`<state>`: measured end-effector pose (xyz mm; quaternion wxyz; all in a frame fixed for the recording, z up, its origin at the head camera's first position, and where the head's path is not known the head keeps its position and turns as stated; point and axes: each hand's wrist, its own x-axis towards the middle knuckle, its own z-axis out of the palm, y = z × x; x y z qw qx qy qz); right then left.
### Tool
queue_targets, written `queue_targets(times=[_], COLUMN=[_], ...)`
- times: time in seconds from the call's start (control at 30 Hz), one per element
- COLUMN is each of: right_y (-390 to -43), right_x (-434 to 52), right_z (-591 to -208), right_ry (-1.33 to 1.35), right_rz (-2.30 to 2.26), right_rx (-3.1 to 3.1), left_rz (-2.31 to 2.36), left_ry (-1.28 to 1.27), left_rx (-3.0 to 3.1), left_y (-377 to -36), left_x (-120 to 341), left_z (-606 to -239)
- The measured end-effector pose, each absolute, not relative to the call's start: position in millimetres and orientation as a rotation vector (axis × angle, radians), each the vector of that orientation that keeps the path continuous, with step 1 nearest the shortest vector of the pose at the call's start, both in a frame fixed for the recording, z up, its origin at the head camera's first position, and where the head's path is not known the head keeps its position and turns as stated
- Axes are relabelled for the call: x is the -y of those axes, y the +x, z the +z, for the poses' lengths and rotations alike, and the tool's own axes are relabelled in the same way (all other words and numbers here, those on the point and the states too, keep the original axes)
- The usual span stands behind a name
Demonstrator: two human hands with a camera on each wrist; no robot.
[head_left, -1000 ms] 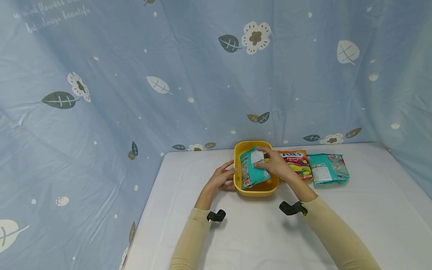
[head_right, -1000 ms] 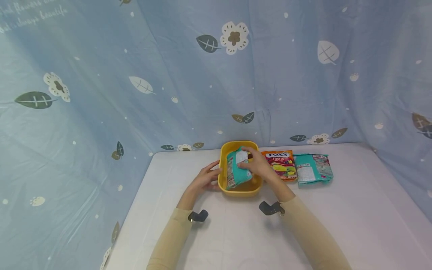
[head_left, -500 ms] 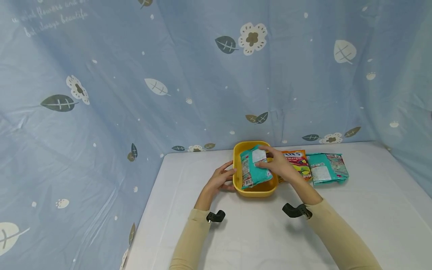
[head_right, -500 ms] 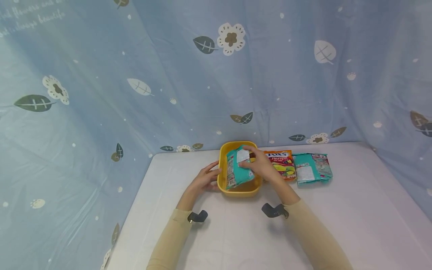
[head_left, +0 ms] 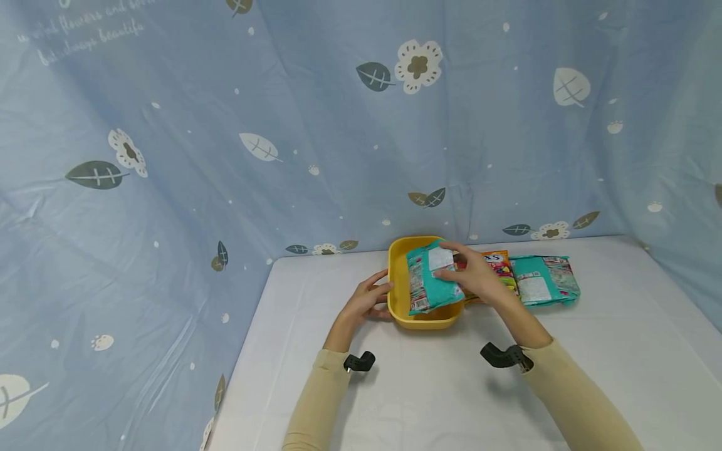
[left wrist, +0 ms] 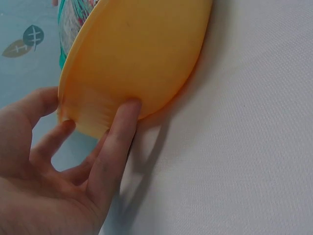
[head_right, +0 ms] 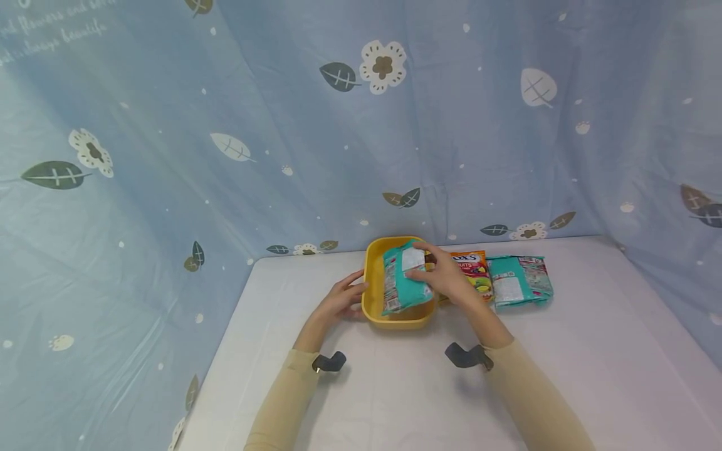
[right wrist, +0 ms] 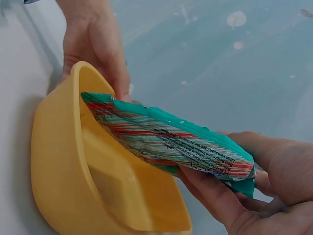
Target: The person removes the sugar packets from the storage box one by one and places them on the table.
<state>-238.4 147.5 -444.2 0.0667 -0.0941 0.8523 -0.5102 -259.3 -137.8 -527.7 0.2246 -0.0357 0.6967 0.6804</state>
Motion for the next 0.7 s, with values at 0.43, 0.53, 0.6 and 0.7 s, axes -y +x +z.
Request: queue_targets(times=[0.43, 0.53, 0.6, 0.7], right_y=[-229, -226, -224, -222], right_x=[-164, -168, -170, -174], right_z=[-447, -446, -446, -447], right_ry=[-0.261, -0.254, -0.242, -0.228], right_rz=[-1.557, -1.569, -1.560, -1.566], right_rx=[-2.575, -2.563, -2.568, -2.564], left_rz=[1.862, 1.868, 1.873, 1.880], left_ry=[-0.108, -0.112, -0.108, -0.096], left_rx=[-1.925, -1.914, -1.908, -1.899], left_y=[-259, -260, -260, -260], left_x=[139, 139, 139, 139], left_z=[-527, -527, -527, -527])
